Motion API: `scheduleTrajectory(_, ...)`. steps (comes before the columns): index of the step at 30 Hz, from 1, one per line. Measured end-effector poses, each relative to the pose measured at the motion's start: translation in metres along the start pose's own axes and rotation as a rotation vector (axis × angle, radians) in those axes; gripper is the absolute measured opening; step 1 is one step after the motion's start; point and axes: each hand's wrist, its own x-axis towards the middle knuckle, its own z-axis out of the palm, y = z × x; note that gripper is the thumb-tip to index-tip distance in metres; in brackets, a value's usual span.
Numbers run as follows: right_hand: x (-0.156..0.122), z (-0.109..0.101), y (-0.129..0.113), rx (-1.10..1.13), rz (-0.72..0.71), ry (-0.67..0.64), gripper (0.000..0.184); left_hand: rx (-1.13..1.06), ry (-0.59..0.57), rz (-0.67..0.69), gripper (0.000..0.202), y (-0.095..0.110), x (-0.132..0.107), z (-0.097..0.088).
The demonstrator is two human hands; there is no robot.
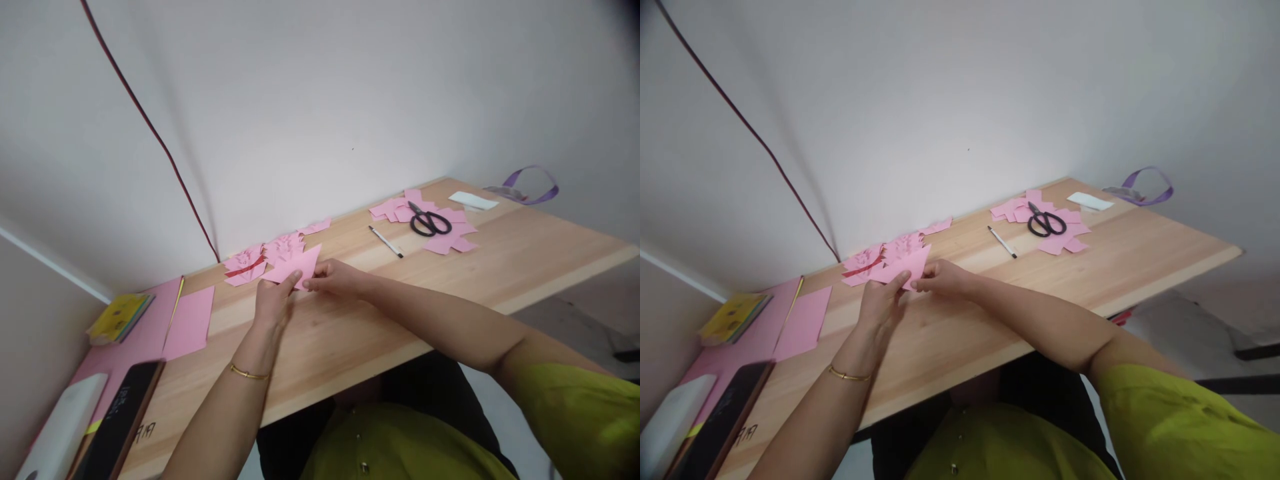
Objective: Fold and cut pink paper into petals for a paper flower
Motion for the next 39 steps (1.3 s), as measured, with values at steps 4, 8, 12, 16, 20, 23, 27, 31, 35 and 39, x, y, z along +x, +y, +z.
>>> scheduleTrajectory(4,0.002,0.000,0.003,-0.013,-0.004,-0.012,0.035,0.105,0.014,-0.023,0.033,0.000,0.000,-0.002)
scheduleTrajectory(8,0.002,0.000,0.004,-0.011,-0.020,0.001,0.034,0.272,0.026,0.011,0.027,0.007,-0.003,-0.001)
scheduleTrajectory(12,-0.001,0.000,-0.002,-0.027,0.011,0.023,0.033,0.313,0.015,0.037,0.028,0.017,-0.007,0.002)
scheduleTrajectory(16,-0.003,0.001,-0.009,-0.033,0.065,0.038,0.033,0.302,0.006,0.054,0.027,0.019,-0.008,0.004)
scheduleTrajectory(20,-0.003,0.000,-0.010,-0.024,0.060,0.015,0.030,0.311,-0.038,0.081,0.025,0.015,-0.005,0.002)
scheduleTrajectory(23,-0.003,-0.001,-0.010,0.006,0.025,-0.016,0.028,0.296,-0.038,0.066,0.025,0.011,-0.003,0.000)
scheduleTrajectory(27,-0.004,-0.001,-0.011,0.031,0.014,-0.025,0.030,0.257,-0.074,0.072,0.025,0.009,-0.003,0.000)
scheduleTrajectory(31,-0.002,-0.002,-0.007,0.036,-0.016,-0.009,0.033,0.313,-0.075,0.094,0.026,0.012,-0.002,-0.001)
scheduleTrajectory(35,0.003,-0.009,-0.002,0.000,-0.055,0.252,0.040,0.444,-0.085,0.055,0.024,0.013,-0.001,-0.005)
scheduleTrajectory(39,0.001,-0.022,-0.005,-0.414,-0.260,0.449,0.033,0.615,-0.198,0.037,0.025,0.013,-0.003,-0.007)
